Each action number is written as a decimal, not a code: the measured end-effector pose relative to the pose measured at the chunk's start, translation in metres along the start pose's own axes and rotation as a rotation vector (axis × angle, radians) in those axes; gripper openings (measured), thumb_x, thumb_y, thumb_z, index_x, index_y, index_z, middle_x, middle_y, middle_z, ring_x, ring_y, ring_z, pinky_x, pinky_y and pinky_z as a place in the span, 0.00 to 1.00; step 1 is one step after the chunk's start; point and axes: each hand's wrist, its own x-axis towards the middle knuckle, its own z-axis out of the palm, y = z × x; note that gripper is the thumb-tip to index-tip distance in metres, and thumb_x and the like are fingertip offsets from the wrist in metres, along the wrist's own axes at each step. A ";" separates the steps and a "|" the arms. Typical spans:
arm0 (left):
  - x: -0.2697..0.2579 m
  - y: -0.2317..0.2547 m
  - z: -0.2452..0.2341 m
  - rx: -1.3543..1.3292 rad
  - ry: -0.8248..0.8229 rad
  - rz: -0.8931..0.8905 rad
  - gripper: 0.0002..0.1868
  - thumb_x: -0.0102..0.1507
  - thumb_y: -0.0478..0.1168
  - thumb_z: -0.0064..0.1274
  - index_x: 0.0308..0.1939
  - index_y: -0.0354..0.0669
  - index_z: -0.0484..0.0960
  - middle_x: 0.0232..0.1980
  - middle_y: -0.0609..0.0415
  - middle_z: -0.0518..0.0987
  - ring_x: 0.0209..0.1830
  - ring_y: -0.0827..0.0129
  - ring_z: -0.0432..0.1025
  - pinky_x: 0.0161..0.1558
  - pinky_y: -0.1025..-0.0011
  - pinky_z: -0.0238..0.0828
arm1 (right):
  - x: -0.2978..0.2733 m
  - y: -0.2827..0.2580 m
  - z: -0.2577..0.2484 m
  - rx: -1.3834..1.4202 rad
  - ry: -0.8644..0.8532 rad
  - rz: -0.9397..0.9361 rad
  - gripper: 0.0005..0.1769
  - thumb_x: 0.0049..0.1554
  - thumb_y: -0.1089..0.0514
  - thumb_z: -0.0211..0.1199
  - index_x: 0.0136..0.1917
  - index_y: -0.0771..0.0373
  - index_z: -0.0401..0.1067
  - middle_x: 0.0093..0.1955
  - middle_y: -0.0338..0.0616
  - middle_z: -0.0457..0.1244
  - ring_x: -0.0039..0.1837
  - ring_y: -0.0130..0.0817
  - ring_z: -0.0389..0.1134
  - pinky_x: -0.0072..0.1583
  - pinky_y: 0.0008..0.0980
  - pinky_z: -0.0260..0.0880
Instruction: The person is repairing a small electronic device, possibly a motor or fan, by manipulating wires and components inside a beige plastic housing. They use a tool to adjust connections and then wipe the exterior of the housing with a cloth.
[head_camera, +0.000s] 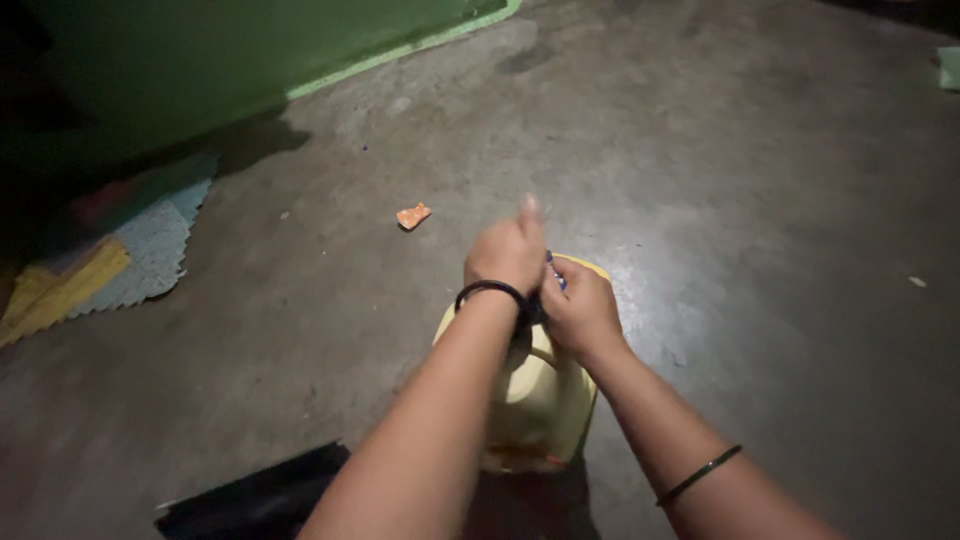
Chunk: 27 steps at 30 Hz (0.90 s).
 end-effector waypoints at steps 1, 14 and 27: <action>0.002 0.004 0.002 0.047 -0.041 0.017 0.37 0.70 0.62 0.26 0.46 0.40 0.87 0.51 0.33 0.81 0.56 0.40 0.75 0.60 0.49 0.68 | 0.007 0.010 0.002 0.014 -0.026 0.010 0.17 0.58 0.50 0.56 0.45 0.64 0.78 0.35 0.48 0.70 0.37 0.35 0.72 0.44 0.36 0.71; 0.031 0.054 0.055 0.452 -0.408 0.214 0.19 0.65 0.47 0.47 0.58 0.55 0.85 0.64 0.51 0.81 0.64 0.57 0.75 0.60 0.60 0.73 | 0.001 0.111 -0.008 -0.323 -0.184 -0.022 0.21 0.55 0.53 0.62 0.58 0.67 0.75 0.57 0.62 0.68 0.60 0.60 0.68 0.59 0.49 0.68; 0.017 0.080 0.077 0.400 -0.556 0.089 0.37 0.67 0.70 0.38 0.68 0.51 0.77 0.74 0.46 0.69 0.75 0.54 0.64 0.70 0.55 0.61 | 0.057 0.169 0.020 0.001 -0.162 0.472 0.27 0.55 0.47 0.62 0.63 0.63 0.72 0.65 0.56 0.67 0.67 0.50 0.68 0.64 0.46 0.67</action>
